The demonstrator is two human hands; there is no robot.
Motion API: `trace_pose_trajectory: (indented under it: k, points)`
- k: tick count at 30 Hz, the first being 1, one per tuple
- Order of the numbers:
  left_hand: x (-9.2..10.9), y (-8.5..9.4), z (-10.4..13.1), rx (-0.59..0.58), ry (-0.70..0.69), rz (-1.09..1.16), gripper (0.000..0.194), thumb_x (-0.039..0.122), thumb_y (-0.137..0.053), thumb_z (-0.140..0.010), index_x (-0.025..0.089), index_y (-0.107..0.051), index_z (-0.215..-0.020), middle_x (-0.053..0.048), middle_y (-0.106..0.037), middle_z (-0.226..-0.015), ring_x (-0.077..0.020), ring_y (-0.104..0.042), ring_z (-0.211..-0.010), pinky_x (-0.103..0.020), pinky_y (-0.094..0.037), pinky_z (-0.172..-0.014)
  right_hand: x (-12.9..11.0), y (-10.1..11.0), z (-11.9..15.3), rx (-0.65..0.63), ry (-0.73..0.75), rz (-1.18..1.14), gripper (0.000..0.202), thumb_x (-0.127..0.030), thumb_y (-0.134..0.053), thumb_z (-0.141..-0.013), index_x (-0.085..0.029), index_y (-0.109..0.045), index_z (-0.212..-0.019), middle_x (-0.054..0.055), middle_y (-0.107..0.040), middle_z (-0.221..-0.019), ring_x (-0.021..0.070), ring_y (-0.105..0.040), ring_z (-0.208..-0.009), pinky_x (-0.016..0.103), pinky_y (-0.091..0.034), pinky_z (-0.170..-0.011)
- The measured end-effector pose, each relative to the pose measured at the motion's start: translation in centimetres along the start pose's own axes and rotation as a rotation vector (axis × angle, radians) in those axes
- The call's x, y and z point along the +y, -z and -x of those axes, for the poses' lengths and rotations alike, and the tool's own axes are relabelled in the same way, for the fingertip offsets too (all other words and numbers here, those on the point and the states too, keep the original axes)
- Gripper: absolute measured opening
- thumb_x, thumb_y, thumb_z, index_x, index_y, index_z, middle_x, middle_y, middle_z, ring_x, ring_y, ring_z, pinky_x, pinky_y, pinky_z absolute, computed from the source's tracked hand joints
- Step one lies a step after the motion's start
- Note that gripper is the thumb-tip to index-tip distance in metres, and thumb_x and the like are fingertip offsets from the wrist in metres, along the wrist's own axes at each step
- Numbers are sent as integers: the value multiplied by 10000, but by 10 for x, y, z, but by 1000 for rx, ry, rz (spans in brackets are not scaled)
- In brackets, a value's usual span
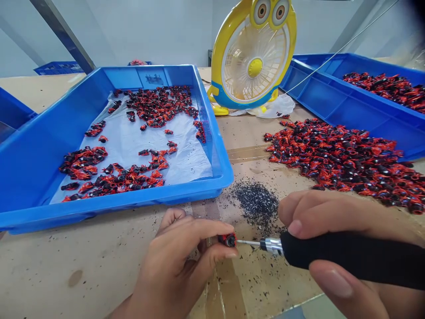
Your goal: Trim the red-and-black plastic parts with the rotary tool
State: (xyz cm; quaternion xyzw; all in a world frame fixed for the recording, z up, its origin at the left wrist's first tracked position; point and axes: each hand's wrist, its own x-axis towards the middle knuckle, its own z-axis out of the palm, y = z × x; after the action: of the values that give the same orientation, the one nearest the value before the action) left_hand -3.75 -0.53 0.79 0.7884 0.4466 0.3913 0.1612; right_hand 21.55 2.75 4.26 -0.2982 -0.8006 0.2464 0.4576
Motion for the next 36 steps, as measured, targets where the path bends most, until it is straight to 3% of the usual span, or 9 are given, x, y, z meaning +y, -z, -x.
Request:
trace_pose_trajectory:
  k: [4, 7, 12, 19, 31, 36]
  points:
    - [-1, -1, 1, 5, -15, 9, 65, 345, -688, -1067, 292, -706, -1100, 108, -836, -820, -111, -708, -592, -349, -462, -711, -2, -1, 4, 30, -53, -65, 183, -299, -811, -834, -247, -717, -982, 43, -688, -688, 237, -711, -617, 360, -604, -542]
    - [-1, -1, 0, 4, -14, 12, 67, 340, -708, -1052, 286, -713, -1091, 106, -824, -802, -111, -708, -602, -332, -470, -694, -3, -2, 5, 6, -76, -67, 202, -222, -781, -835, -244, -694, -1016, 40, -707, -715, 231, -718, -642, 368, -608, -574]
    - [-1, 0, -1, -18, -13, 24, 74, 334, -729, -1035, 274, -733, -1079, 100, -816, -798, -108, -703, -609, -314, -494, -693, 7, -12, 3, 47, 8, -141, 168, -288, -769, -854, -220, -673, -974, -29, -600, -628, 151, -631, -534, 313, -545, -510]
    - [-1, 0, -1, -24, -17, 24, 71, 318, -749, -1018, 277, -734, -1073, 97, -807, -783, -106, -693, -591, -313, -493, -678, 17, -23, -4, 67, 150, -54, 169, -314, -743, -880, -190, -641, -933, -58, -561, -593, 99, -530, -486, 277, -483, -459]
    - [-1, 0, 3, -31, -19, 13, 133, 311, -769, -1004, 274, -721, -1122, 87, -802, -819, -113, -697, -631, -308, -494, -719, 11, -13, -4, -50, 147, -5, 169, -249, -743, -844, -194, -631, -959, -28, -613, -651, 121, -599, -506, 265, -480, -433]
    - [0, -1, 3, -43, -45, -1, 112, 311, -767, -1004, 258, -718, -1090, 85, -807, -812, -104, -689, -609, -317, -479, -718, 9, -11, -4, -42, 138, -12, 156, -252, -719, -833, -202, -620, -943, -27, -640, -632, 128, -613, -507, 278, -513, -452]
